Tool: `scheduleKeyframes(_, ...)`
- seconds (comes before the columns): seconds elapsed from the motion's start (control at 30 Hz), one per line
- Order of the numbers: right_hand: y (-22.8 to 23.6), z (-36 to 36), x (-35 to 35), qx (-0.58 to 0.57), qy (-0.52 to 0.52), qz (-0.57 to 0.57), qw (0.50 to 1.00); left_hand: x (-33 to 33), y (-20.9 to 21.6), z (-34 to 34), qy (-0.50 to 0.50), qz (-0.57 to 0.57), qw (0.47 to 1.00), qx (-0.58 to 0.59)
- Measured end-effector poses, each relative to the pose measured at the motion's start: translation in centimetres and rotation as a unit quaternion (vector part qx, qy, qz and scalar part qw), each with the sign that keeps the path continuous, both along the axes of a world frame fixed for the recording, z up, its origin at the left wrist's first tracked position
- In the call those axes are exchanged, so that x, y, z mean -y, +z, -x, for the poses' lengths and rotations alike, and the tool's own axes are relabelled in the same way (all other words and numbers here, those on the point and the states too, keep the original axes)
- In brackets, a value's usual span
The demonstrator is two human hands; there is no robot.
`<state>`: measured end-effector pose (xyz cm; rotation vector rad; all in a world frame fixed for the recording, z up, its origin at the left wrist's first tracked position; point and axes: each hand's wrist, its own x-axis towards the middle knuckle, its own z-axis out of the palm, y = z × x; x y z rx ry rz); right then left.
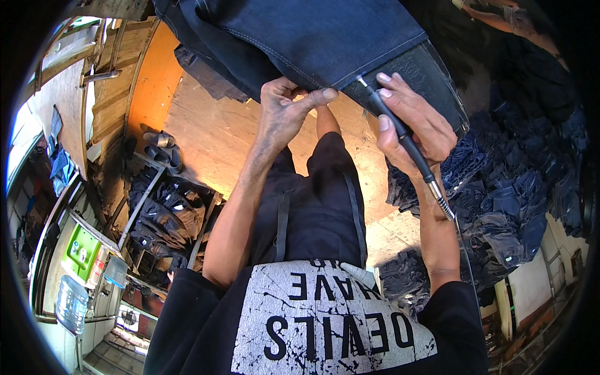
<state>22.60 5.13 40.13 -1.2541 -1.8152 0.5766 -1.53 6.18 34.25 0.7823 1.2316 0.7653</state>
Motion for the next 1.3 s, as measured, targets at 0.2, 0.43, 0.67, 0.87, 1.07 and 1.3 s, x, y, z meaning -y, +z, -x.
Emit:
scheduleKeyframes(0.2, 0.3, 0.2, 0.0, 0.004, 0.053, 0.013, 0.999, 0.2, -0.3, -0.2, 0.011, -0.005, 1.0, -0.002)
scheduleKeyframes(0.43, 0.7, -0.1, -0.1, 0.001, 0.017, 0.023, 1.0, 0.3, -1.7, -1.0, 0.032, -0.044, 0.999, 0.0)
scheduleKeyframes(0.67, 1.3, -1.4, -0.4, -0.023, -0.057, 0.036, 0.997, 1.4, -7.1, -2.5, 0.073, -0.05, 0.993, -0.081)
scheduleKeyframes(0.87, 0.4, -2.0, 0.2, -0.019, 0.019, 0.02, 0.999, 1.9, -10.4, -5.4, 0.147, -0.121, 0.981, -0.044)
scheduleKeyframes(1.07, 0.5, -1.9, 1.1, -0.017, 0.07, 0.03, 0.997, 2.8, -11.2, -4.2, 0.084, -0.183, 0.979, -0.032)
scheduleKeyframes(1.3, 0.5, -2.0, 0.7, -0.031, 0.049, 0.015, 0.998, 1.6, -11.2, -2.7, -0.076, -0.008, 0.99, -0.116)
